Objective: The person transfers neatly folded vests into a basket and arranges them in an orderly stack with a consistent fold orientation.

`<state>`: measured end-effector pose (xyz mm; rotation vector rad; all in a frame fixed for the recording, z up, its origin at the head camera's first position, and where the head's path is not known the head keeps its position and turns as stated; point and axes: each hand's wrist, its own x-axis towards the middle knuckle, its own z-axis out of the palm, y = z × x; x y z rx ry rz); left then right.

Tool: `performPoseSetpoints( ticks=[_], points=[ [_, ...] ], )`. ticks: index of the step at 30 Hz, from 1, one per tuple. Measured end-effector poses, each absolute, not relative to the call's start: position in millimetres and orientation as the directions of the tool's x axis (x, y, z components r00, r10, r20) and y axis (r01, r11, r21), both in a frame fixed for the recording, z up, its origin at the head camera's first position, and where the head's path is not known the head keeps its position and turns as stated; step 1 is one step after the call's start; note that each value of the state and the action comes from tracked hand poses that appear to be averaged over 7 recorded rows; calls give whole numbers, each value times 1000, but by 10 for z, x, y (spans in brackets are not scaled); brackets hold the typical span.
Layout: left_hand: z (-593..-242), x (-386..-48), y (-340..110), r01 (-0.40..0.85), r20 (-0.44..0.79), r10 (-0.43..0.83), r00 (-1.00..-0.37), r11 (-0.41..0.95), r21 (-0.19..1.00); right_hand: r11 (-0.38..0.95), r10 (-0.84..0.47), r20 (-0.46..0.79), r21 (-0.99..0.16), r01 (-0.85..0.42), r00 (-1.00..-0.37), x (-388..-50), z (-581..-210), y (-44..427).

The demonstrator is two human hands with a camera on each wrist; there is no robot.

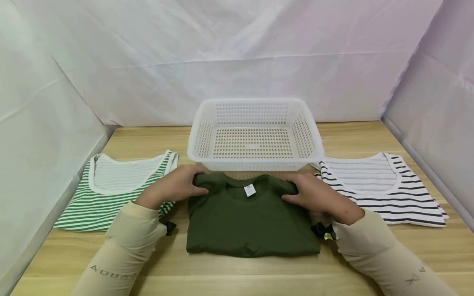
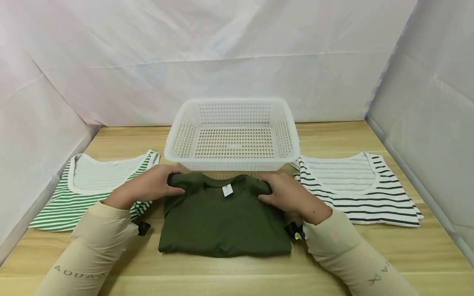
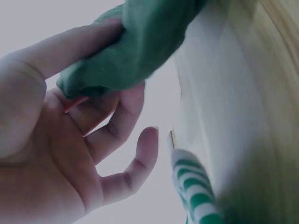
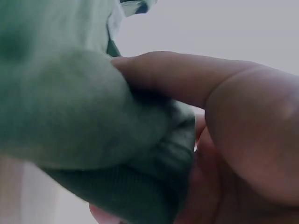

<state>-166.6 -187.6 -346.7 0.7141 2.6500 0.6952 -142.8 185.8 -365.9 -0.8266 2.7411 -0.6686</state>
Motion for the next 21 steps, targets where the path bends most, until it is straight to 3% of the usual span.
performPoseSetpoints(
  ticks=[6, 13, 21],
  points=[
    [-3460, -1686, -1866, 321, -197, 529, -826, 727, 607, 717, -607, -74, -480, -505, -791, -1394, -3610, 1844],
    [-3437, -1665, -1903, 329, -347, 544, -764, 791, 516, 725, -627, -150, -472, -502, -764, -1435, -3635, 1862],
    [-3467, -1663, -1894, 311, -366, 499, -786, 830, 463, 734, -614, -197, -500, -460, -764, -1435, -3658, 1908]
  ],
)
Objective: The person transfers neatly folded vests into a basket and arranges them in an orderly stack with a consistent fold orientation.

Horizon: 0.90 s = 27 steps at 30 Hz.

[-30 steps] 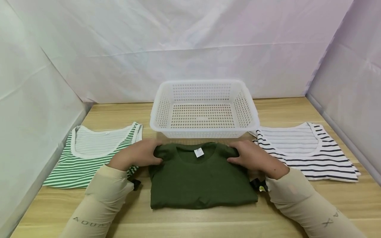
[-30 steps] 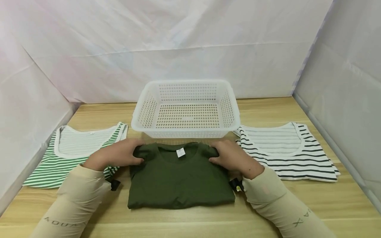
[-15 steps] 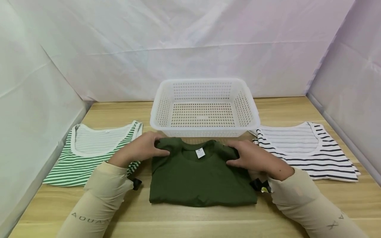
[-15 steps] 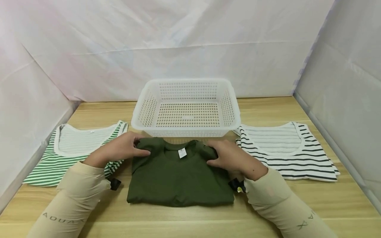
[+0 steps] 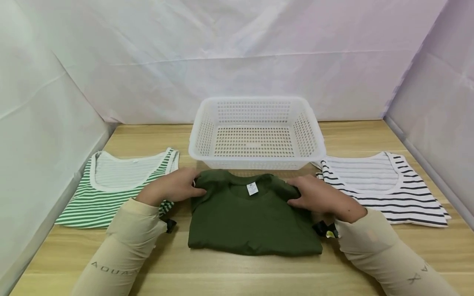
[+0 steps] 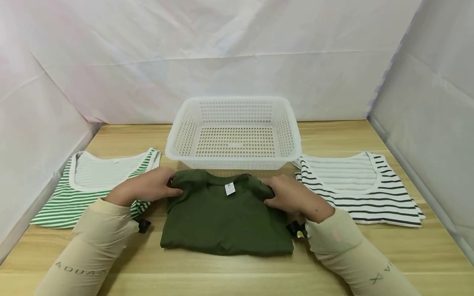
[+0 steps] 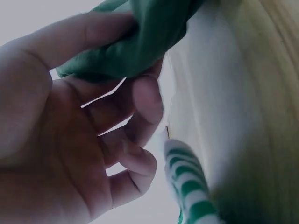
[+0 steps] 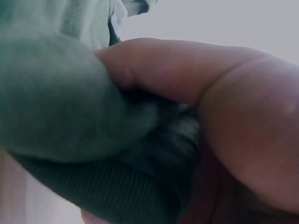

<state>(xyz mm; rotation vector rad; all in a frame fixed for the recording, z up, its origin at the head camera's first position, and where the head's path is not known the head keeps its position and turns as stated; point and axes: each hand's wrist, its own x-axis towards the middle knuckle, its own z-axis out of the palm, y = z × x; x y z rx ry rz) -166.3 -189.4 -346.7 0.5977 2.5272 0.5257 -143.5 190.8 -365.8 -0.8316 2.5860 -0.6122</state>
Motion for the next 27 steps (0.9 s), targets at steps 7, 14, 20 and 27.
performPoseSetpoints(
  ticks=[7, 14, 20, 27],
  points=[
    [-3512, -1682, -1868, 372, -305, 586, -750, 756, 538, 689, -668, -173, -509, -515, -724, -1433, -3672, 1906],
    [-3551, -1653, -1885, 331, -386, 587, -712, 765, 553, 626, -731, -206, -583, -518, -651, -1401, -3686, 1891],
    [-3565, -1697, -1825, 337, -372, 562, -739, 786, 518, 648, -716, -199, -544, -533, -669, -1381, -3658, 1891],
    [-3526, -1660, -1848, 372, -328, 606, -725, 744, 555, 668, -723, -239, -483, -567, -648, -1313, -3575, 1864]
  ],
)
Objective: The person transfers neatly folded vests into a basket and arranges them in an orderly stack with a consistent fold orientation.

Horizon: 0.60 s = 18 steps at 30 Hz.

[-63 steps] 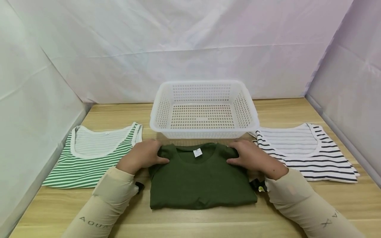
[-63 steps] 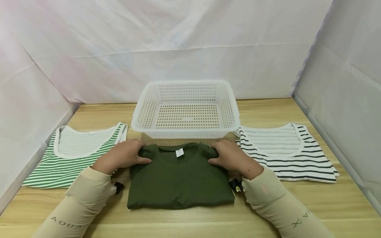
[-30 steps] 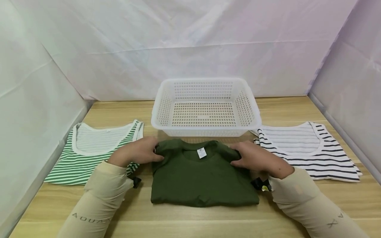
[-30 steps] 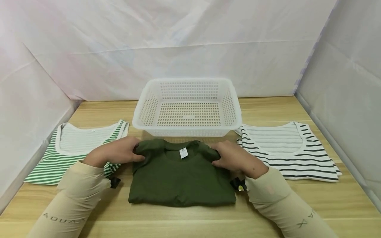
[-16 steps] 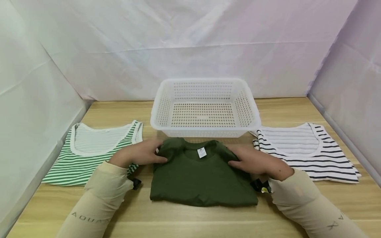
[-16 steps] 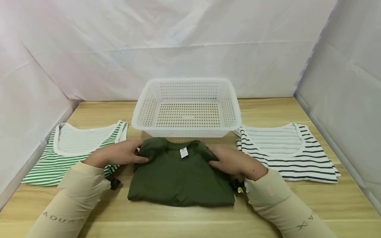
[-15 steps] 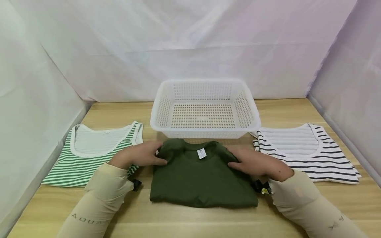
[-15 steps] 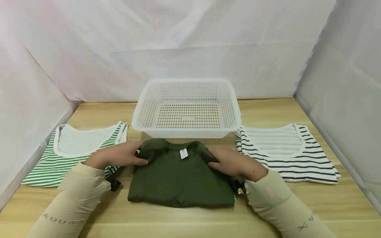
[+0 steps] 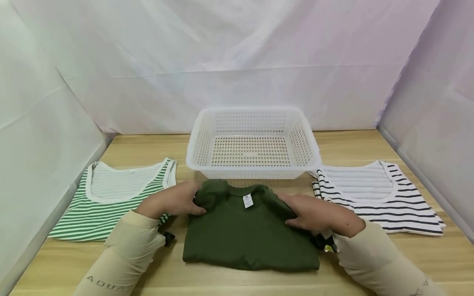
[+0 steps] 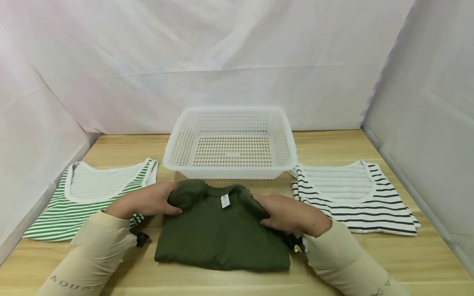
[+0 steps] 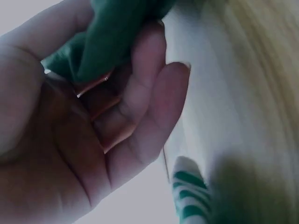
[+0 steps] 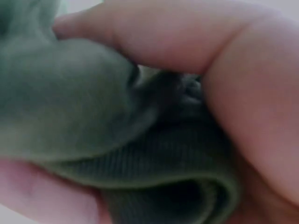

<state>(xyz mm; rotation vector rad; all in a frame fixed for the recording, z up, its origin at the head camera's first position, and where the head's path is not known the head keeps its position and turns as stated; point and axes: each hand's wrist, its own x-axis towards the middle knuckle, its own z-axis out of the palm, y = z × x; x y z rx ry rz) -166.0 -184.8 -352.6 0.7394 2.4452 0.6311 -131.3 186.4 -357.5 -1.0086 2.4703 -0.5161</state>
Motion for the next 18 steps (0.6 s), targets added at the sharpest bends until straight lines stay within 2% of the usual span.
performPoseSetpoints(
  ticks=[3, 10, 18],
  points=[
    [-3479, -1628, -1875, 367, -329, 650, -685, 698, 614, 655, -727, -226, -513, -555, -649, -1262, -3498, 1879],
    [-3360, -1593, -1953, 349, -292, 752, -591, 565, 748, 556, -773, -106, -587, -589, -625, -1207, -3310, 1956],
    [-3262, -1553, -2035, 344, -241, 773, -586, 507, 790, 533, -762, -69, -631, -564, -644, -1209, -3211, 2063]
  ],
)
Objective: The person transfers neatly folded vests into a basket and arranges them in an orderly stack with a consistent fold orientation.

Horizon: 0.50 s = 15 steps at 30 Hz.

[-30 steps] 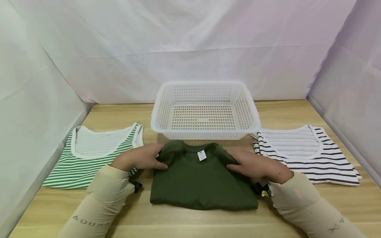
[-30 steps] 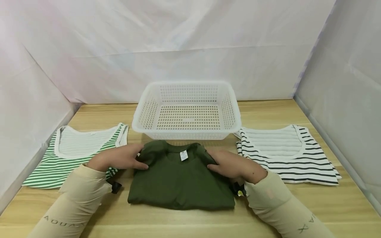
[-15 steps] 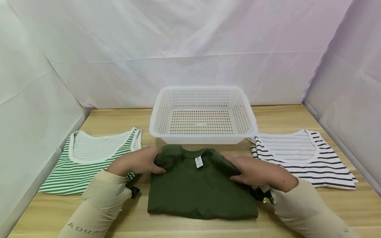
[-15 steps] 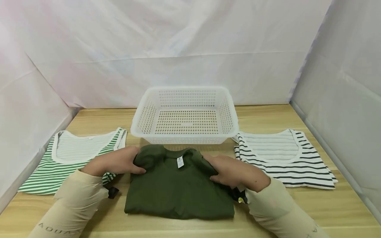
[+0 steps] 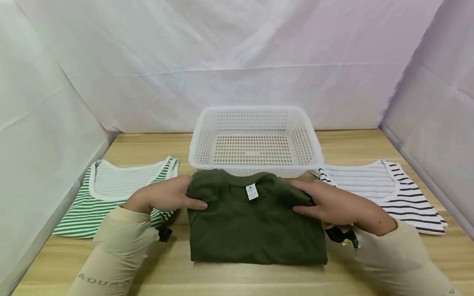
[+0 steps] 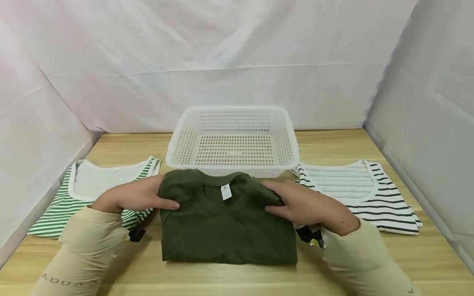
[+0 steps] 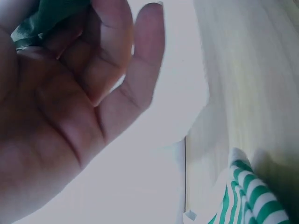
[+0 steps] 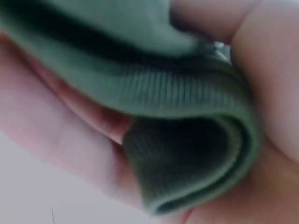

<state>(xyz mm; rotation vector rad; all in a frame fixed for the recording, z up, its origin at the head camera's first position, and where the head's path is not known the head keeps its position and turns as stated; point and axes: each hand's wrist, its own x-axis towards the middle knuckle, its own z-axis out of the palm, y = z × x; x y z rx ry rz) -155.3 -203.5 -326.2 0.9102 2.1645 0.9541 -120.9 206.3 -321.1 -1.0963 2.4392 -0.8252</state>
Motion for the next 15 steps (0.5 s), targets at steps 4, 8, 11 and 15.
performPoseSetpoints(
  ticks=[4, 8, 11, 15],
  points=[
    [-3178, -1554, -2059, 324, -196, 746, -636, 488, 810, 535, -734, -6, -621, -573, -679, -1244, -3130, 2099],
    [-3142, -1543, -2092, 318, -132, 718, -684, 456, 831, 520, -704, 53, -640, -565, -708, -1253, -3079, 2109],
    [-3132, -1531, -2111, 301, -89, 702, -707, 413, 859, 505, -674, 68, -684, -526, -736, -1238, -3061, 2109],
    [-3073, -1522, -2126, 291, -28, 669, -743, 361, 886, 489, -607, 120, -723, -488, -786, -1224, -3010, 2139]
  ],
)
